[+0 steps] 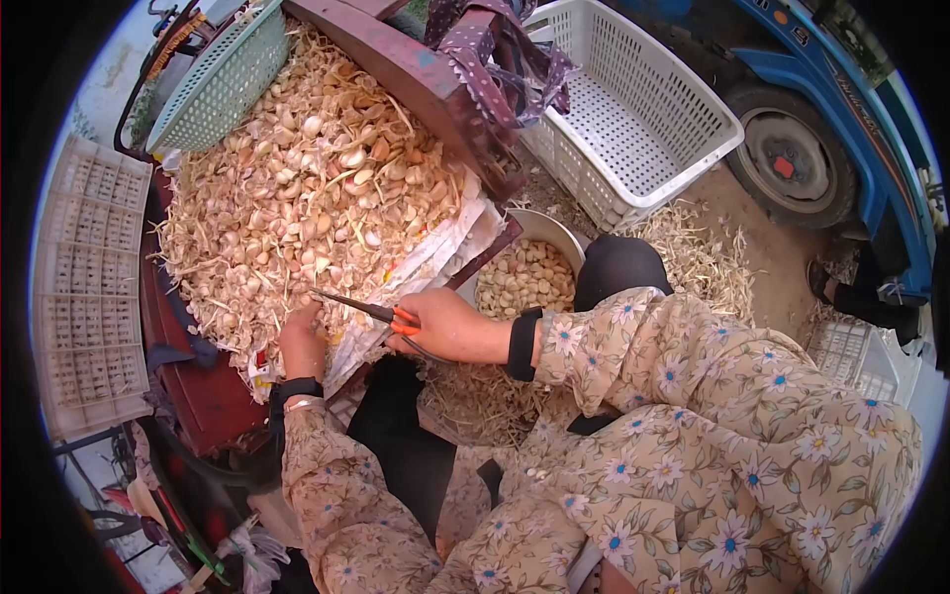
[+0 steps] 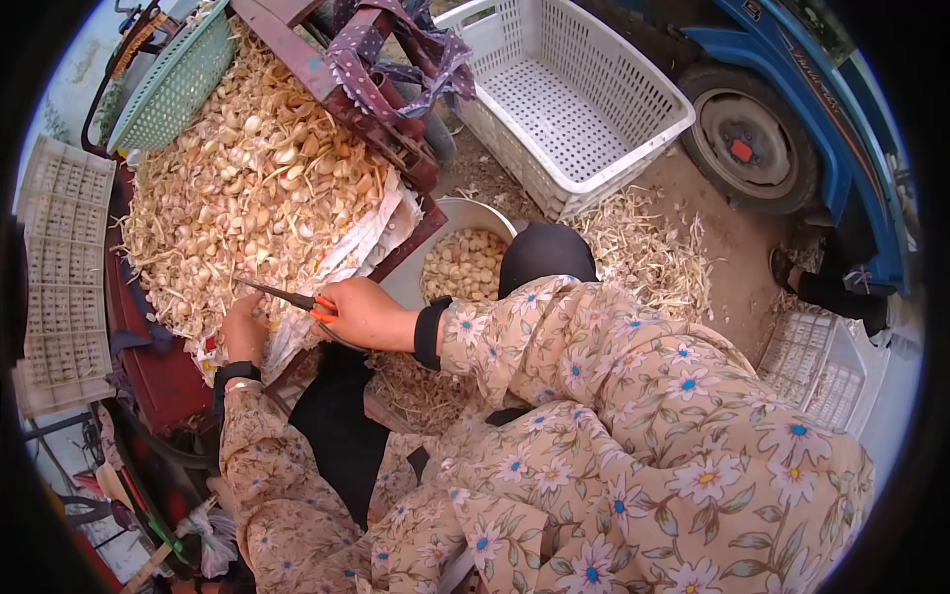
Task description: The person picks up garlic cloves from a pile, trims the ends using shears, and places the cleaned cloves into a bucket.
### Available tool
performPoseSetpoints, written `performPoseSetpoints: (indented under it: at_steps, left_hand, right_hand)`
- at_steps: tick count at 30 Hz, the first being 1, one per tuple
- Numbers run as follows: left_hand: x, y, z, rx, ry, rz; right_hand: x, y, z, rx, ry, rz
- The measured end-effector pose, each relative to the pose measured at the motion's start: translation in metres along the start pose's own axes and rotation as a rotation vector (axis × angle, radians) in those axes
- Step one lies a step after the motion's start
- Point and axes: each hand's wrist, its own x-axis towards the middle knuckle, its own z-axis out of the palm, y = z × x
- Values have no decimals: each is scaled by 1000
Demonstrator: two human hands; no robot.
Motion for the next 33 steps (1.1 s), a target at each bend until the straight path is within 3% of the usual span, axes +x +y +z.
performPoseSetpoints:
  at_steps: [3, 6, 9, 15, 17, 22, 24, 28, 29, 33]
  left_hand:
    - [3, 4, -7, 92, -50, -5]
    - [2, 10, -16, -166, 45, -147]
    - [-4, 8, -30, -1040, 107, -610]
    - [-66, 21, -74, -1541, 96, -550]
    - [-93, 27, -88, -1662, 183, -672]
    - [-166, 27, -98, -1980, 241, -711]
    - [-175, 63, -95, -1720, 231, -706]
    - [-176, 134, -67, -1103, 109, -634]
    - [-174, 144, -57, -1073, 107, -601]
    - [-176, 164, -33, -1063, 123, -555]
  right_hand:
    - [0, 2, 3, 12, 4, -1]
    - [2, 7, 6, 18, 9, -22]
    - [2, 6, 4, -26, 37, -54]
    - [3, 7, 3, -65, 44, -70]
    - [3, 3, -1, -69, 38, -65]
    - [3, 6, 4, -59, -6, -6]
    - [0, 9, 9, 18, -48, 20]
    - [-32, -13, 17, 482, -525, 284]
    - [-40, -15, 21, 550, -615, 307]
    - [-56, -2, 35, 678, -642, 301]
